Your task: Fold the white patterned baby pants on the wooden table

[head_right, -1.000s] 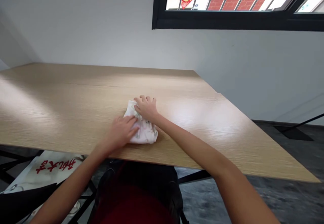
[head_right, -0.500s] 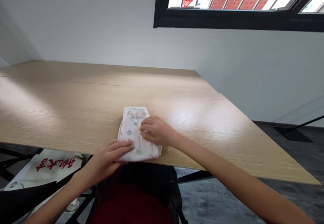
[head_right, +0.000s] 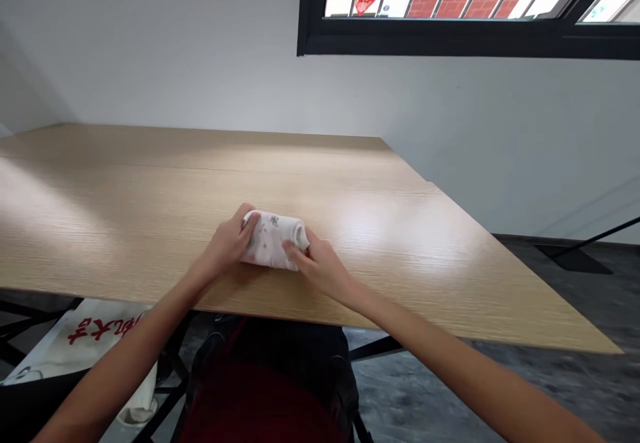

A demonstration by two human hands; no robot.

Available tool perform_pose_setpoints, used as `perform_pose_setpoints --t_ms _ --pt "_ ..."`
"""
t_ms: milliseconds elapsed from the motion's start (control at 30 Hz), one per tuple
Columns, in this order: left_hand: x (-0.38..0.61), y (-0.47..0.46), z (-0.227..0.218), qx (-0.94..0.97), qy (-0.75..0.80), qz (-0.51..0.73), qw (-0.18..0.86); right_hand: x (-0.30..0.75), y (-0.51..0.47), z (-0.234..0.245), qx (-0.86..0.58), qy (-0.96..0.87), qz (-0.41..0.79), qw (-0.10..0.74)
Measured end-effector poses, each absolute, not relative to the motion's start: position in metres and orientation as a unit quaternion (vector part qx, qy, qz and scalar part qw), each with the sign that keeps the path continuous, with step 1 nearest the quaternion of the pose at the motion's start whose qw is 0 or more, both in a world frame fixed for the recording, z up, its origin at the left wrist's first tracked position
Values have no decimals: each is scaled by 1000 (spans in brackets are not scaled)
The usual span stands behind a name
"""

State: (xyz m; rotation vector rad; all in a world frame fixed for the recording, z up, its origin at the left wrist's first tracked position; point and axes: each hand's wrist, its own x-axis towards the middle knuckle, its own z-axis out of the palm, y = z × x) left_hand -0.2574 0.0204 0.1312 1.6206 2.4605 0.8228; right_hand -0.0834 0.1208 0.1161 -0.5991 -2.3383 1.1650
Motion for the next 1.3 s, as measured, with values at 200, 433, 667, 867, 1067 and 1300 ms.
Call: perform_pose_setpoints --t_ms 200,433,667,867,1067,1300 --pt "-263 52 131 511 843 170 2 -98 140 105 -244 -859 350 282" --pt "-254 54 121 652 752 98 -22 -102 134 98 -67 -963 66 252" --pt "-295 41 130 583 808 70 47 -51 131 100 -187 -940 128 256" --pt "-282 62 144 647 749 112 86 -51 65 88 -174 -929 93 314" --pt "-255 11 132 556 819 129 61 -82 80 89 -298 -910 97 272" --pt "-224 -38 116 416 863 276 69 -92 87 95 -297 -913 178 215"
